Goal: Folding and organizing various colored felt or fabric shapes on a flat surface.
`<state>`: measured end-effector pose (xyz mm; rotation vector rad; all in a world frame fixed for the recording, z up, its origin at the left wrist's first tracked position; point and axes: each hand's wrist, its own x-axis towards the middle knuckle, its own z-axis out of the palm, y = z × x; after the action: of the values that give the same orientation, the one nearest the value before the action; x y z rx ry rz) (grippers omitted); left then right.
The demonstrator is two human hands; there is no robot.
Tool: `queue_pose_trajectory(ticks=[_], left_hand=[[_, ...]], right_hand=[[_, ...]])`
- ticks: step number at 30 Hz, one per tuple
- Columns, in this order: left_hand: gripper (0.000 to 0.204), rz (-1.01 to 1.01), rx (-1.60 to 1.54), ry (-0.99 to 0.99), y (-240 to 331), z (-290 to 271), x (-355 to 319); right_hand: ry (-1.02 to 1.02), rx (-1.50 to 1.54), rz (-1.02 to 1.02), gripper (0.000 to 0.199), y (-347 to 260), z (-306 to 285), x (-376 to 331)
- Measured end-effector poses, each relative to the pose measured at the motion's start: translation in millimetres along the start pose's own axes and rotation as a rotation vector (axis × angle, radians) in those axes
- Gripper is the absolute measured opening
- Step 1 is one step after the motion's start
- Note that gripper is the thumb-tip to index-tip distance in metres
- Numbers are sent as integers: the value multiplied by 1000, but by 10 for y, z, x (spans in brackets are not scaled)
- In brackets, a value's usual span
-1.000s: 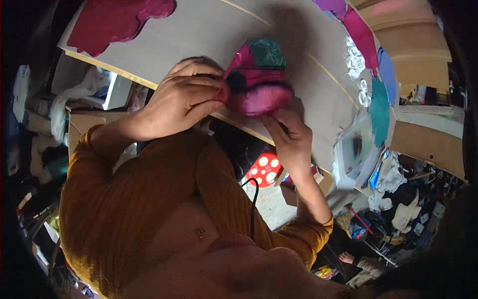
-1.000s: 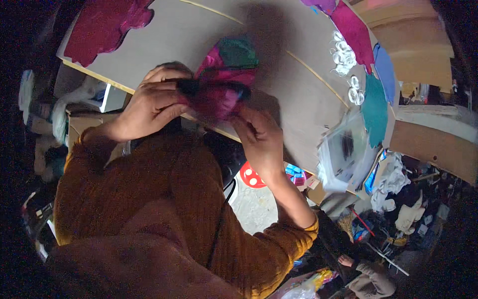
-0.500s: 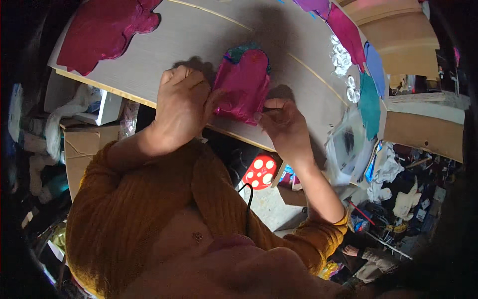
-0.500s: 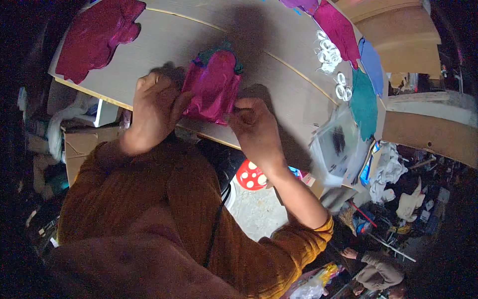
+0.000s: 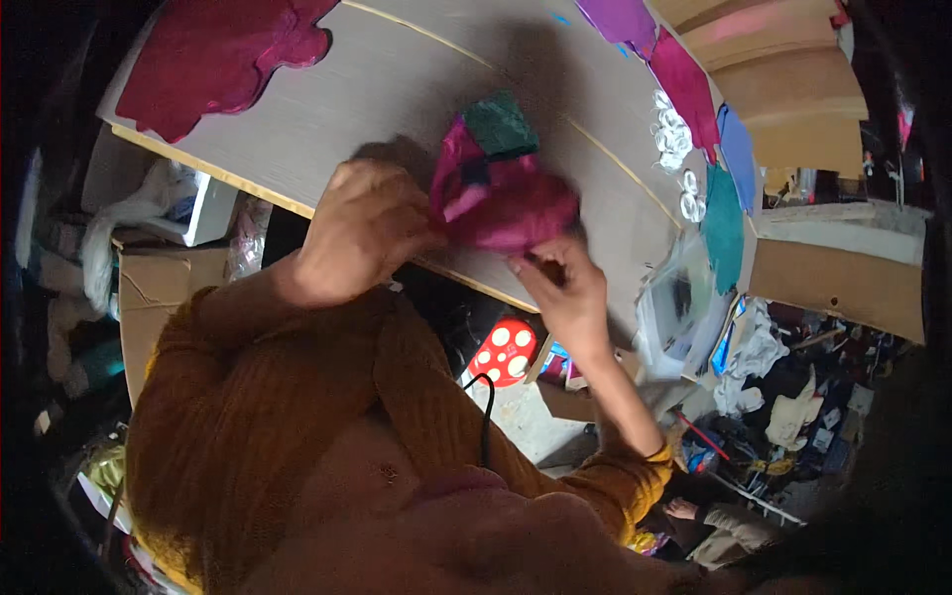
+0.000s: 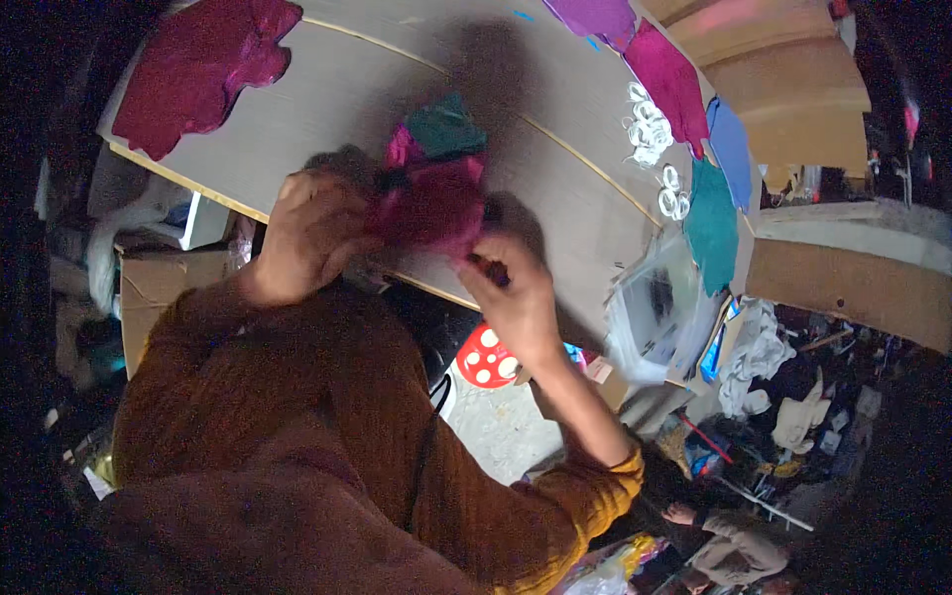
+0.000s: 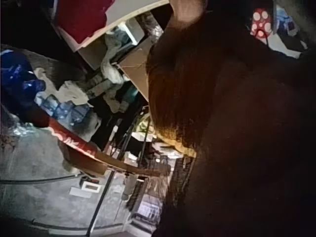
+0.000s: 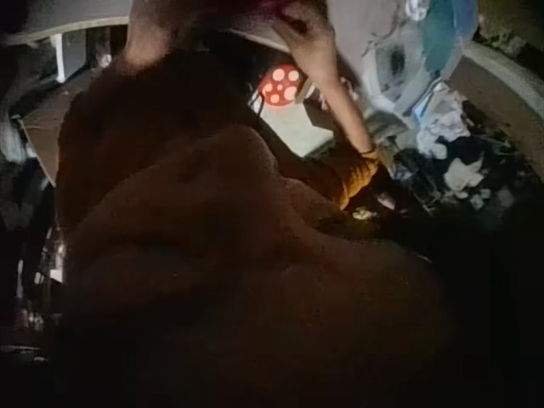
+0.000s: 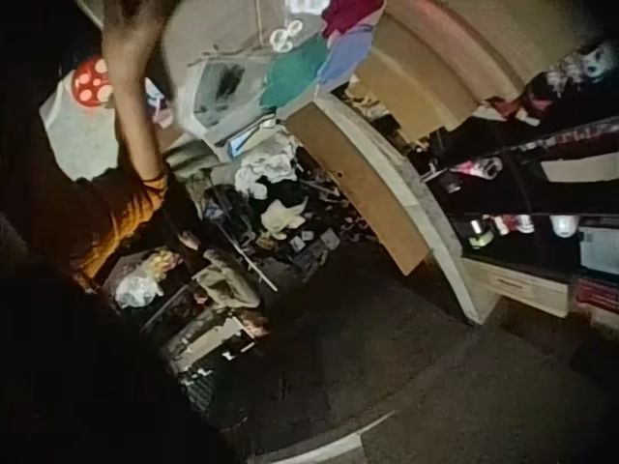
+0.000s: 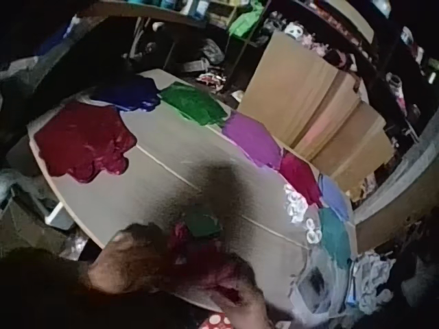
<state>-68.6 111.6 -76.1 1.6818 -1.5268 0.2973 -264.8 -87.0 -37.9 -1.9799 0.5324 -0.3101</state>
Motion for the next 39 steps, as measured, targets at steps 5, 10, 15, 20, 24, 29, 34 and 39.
queue_pose_trajectory(ticks=[5, 10, 15, 20, 24, 29, 34, 39], left_hand=[[30, 381, 36, -121, -127, -89, -42], [28, 462, 46, -165, -182, -140, -47], [25, 401, 28, -257, -121, -156, 117], [23, 353, 34, -308, -93, -130, 144], [24, 352, 56, -317, -85, -119, 138], [27, 317, -6, -338, -98, -118, 148], [23, 185, -139, -333, -92, -130, 166], [13, -3, -122, -147, 53, -54, 188]], right_hand=[[-18, -449, -554, 28, 16, 52, -128], [-13, -548, -587, 28, -34, 15, -132], [-60, -506, -577, 29, -24, -28, -110], [-80, -502, -546, 26, -18, -48, -112], [-84, -432, -486, 24, -38, -43, -91], [-121, -356, -469, 26, -14, -113, -29], [-25, -346, -253, 31, 78, -110, -63], [40, -2, 59, 27, -22, 44, 44]])
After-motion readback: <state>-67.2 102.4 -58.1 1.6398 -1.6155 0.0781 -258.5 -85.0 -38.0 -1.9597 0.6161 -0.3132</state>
